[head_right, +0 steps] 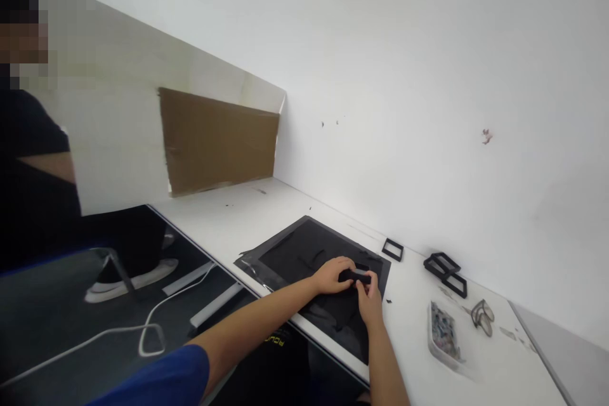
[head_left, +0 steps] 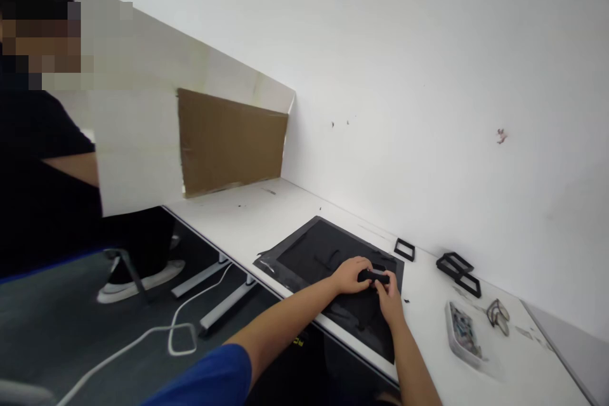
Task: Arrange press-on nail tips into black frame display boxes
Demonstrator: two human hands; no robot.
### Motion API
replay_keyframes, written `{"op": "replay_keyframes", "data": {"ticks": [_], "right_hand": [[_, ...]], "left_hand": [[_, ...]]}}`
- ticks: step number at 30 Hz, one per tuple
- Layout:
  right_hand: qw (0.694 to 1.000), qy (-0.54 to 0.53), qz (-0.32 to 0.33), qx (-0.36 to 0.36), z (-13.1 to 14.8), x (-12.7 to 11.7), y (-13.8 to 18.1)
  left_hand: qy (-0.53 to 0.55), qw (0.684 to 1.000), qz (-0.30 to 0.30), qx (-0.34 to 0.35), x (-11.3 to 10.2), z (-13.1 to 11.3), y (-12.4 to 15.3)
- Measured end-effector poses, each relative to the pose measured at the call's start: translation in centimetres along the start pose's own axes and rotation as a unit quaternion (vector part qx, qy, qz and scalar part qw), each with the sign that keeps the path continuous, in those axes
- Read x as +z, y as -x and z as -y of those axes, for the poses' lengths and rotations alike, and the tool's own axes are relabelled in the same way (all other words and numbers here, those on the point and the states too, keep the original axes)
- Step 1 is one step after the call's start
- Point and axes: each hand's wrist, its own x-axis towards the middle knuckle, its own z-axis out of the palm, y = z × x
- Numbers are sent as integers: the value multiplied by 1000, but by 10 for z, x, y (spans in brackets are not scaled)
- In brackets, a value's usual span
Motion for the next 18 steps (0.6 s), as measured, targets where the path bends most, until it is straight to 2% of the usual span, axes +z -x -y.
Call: {"op": "replay_keyframes", "data": {"ticks": [8, 14, 18], "right_hand": [[1000, 9, 13, 13, 2, -6, 3], [999, 41, 25, 0, 20, -7, 11], [998, 52, 10, -14, 31, -4, 15]], "left_hand": [[29, 999, 13, -11, 6, 4, -1], [49, 998, 30, -8, 9, 6, -2], [47, 998, 40, -3, 9, 1, -1]]}}
